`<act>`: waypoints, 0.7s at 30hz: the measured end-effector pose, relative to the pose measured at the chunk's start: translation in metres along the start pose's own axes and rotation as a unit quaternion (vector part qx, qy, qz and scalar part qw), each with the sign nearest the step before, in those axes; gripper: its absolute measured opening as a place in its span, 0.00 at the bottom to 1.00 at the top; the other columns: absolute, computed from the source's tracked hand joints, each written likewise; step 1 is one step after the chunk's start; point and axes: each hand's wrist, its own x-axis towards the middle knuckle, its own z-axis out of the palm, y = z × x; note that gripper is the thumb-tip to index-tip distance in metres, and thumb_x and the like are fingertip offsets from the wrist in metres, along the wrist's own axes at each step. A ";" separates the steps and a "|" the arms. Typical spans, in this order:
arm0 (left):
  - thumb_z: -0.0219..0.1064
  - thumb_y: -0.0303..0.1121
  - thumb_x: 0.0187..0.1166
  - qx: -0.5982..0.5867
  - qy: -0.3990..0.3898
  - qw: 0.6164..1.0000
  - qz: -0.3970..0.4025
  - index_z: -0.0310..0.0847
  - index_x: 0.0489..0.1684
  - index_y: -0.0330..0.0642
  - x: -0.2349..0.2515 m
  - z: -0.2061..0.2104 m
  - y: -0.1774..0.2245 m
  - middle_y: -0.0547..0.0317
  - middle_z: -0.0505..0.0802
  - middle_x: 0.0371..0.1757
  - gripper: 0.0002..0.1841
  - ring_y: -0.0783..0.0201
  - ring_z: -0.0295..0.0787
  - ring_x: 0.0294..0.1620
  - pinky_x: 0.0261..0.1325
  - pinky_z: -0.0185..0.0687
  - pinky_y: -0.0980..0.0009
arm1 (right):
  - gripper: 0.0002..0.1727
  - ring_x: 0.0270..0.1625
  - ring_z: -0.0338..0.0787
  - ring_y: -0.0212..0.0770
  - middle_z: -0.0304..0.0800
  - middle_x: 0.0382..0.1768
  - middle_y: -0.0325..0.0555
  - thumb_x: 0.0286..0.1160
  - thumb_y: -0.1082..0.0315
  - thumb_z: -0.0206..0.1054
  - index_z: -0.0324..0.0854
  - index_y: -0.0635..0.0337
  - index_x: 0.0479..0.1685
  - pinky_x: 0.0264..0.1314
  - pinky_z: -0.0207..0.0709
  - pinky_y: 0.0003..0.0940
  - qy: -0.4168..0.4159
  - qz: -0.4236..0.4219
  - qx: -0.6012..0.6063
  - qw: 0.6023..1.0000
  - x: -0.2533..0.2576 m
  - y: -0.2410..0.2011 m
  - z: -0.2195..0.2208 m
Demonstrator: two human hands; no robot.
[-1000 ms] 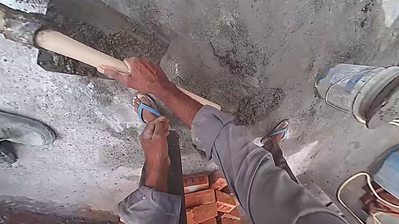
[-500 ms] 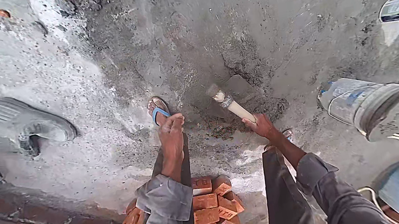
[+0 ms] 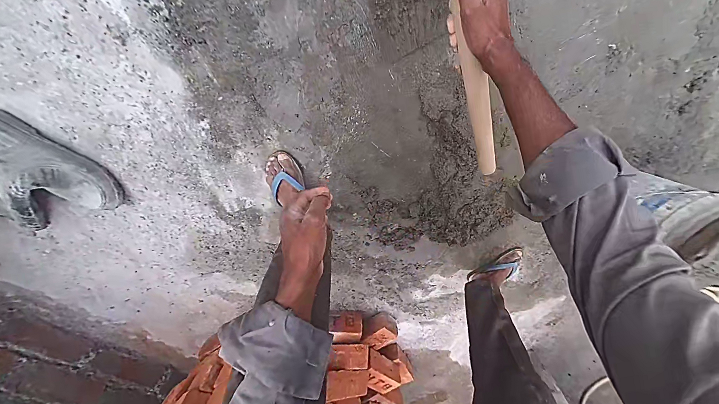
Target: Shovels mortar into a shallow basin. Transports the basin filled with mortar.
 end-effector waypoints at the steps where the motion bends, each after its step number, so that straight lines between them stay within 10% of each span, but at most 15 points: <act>1: 0.56 0.33 0.88 0.014 -0.005 1.000 -0.002 0.85 0.55 0.34 -0.004 0.003 -0.007 0.50 0.93 0.52 0.14 0.63 0.90 0.52 0.58 0.84 0.65 | 0.26 0.16 0.85 0.37 0.81 0.17 0.39 0.92 0.48 0.51 0.77 0.60 0.32 0.25 0.87 0.36 0.009 0.007 0.013 1.000 0.018 0.001 -0.002; 3: 0.56 0.34 0.89 0.034 -0.007 0.999 -0.005 0.85 0.56 0.35 -0.008 0.011 -0.020 0.50 0.93 0.52 0.14 0.63 0.91 0.52 0.58 0.85 0.65 | 0.18 0.16 0.85 0.37 0.82 0.19 0.41 0.90 0.60 0.54 0.78 0.64 0.34 0.24 0.87 0.34 0.026 0.038 0.016 0.999 0.025 0.013 -0.011; 7: 0.57 0.35 0.88 0.049 -0.015 0.999 0.000 0.86 0.55 0.36 -0.014 0.029 -0.029 0.50 0.93 0.52 0.14 0.62 0.91 0.52 0.57 0.85 0.64 | 0.38 0.16 0.85 0.39 0.81 0.16 0.40 0.89 0.34 0.44 0.79 0.59 0.29 0.24 0.86 0.41 0.019 0.125 -0.017 0.992 -0.061 0.079 -0.044; 13: 0.58 0.36 0.88 0.065 -0.024 0.997 0.020 0.86 0.54 0.33 -0.013 0.040 -0.019 0.48 0.93 0.52 0.15 0.62 0.90 0.51 0.55 0.84 0.63 | 0.42 0.15 0.83 0.41 0.81 0.13 0.44 0.87 0.32 0.43 0.79 0.62 0.23 0.25 0.83 0.44 0.020 0.168 -0.041 0.985 -0.218 0.181 -0.066; 21: 0.56 0.33 0.89 -0.024 -0.026 0.999 -0.002 0.85 0.56 0.34 -0.005 0.001 -0.014 0.50 0.93 0.53 0.14 0.62 0.91 0.52 0.56 0.85 0.64 | 0.34 0.19 0.84 0.37 0.80 0.17 0.38 0.82 0.36 0.52 0.81 0.60 0.29 0.28 0.83 0.41 -0.055 0.248 -0.131 0.958 -0.364 0.157 -0.081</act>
